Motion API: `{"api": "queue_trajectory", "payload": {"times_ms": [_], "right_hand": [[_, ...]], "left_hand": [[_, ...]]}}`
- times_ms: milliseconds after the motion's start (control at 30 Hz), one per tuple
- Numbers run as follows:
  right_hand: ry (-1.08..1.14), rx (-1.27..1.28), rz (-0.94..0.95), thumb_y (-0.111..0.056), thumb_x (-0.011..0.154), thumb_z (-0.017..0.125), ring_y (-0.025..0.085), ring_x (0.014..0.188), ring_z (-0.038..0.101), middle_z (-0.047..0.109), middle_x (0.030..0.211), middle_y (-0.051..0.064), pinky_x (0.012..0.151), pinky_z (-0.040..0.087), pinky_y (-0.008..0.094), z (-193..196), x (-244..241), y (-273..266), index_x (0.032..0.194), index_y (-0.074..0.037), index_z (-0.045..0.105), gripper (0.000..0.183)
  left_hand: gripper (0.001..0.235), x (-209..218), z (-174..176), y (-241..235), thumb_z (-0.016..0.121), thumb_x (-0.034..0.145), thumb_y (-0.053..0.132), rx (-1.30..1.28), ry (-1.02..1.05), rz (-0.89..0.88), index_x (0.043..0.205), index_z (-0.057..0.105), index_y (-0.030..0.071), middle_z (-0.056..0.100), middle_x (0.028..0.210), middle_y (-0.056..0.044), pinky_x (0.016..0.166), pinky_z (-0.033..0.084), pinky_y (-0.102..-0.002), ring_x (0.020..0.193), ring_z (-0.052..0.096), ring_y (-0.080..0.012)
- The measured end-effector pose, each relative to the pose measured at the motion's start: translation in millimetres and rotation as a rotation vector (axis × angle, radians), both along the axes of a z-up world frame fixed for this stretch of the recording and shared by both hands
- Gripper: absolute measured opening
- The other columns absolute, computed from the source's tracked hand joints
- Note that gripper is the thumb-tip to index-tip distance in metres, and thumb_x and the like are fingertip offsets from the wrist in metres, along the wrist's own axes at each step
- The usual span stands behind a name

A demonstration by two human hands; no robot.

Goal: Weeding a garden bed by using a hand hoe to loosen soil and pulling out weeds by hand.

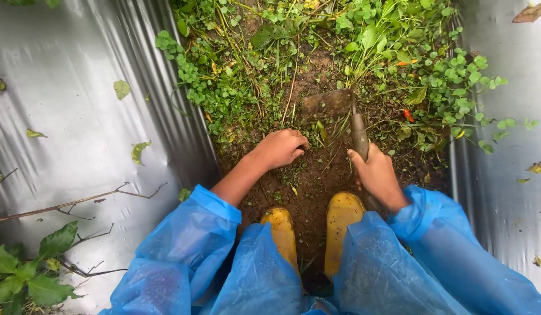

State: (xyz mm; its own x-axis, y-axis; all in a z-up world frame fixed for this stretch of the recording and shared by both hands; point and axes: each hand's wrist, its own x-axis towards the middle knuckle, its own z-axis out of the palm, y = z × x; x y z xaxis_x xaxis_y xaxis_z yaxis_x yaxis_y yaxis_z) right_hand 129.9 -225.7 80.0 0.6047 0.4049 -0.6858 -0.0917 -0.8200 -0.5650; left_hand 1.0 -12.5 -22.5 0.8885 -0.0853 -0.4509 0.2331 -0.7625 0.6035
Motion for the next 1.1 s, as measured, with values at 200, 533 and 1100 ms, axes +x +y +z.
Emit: {"api": "queue_trajectory", "payload": {"times_ms": [200, 533, 1100], "right_hand": [[-0.073, 0.118, -0.137, -0.015, 0.111, 0.052, 0.019, 0.047, 0.059, 0.058, 0.067, 0.011, 0.042, 0.053, 0.031, 0.0, 17.1, 15.1, 0.118, 0.011, 0.053, 0.027], [-0.111, 0.155, -0.065, -0.016, 0.113, 0.050, 0.018, 0.048, 0.059, 0.058, 0.067, 0.009, 0.042, 0.052, 0.030, -4.8, 31.2, 37.7, 0.119, 0.011, 0.052, 0.027], [0.036, 0.108, 0.100, -0.017, 0.108, 0.056, 0.020, 0.041, 0.060, 0.060, 0.060, 0.012, 0.035, 0.052, 0.031, -7.6, 5.5, 42.6, 0.113, 0.012, 0.056, 0.030]], "left_hand": [[0.033, -2.5, 0.4, -0.2, 0.064, 0.100, 0.023, -0.004, 0.002, -0.007, 0.126, 0.070, 0.005, 0.072, 0.124, -0.018, 0.104, 0.053, -0.052, 0.121, 0.066, -0.0360], [0.030, -4.7, 32.4, -1.4, 0.059, 0.103, 0.027, -0.001, 0.104, 0.017, 0.122, 0.072, 0.006, 0.072, 0.119, -0.019, 0.115, 0.047, -0.051, 0.115, 0.069, -0.0304], [0.033, -18.1, 30.8, 9.7, 0.064, 0.099, 0.024, -0.019, -0.055, -0.019, 0.123, 0.070, 0.003, 0.072, 0.119, -0.016, 0.107, 0.051, -0.051, 0.119, 0.066, -0.0353]]}}
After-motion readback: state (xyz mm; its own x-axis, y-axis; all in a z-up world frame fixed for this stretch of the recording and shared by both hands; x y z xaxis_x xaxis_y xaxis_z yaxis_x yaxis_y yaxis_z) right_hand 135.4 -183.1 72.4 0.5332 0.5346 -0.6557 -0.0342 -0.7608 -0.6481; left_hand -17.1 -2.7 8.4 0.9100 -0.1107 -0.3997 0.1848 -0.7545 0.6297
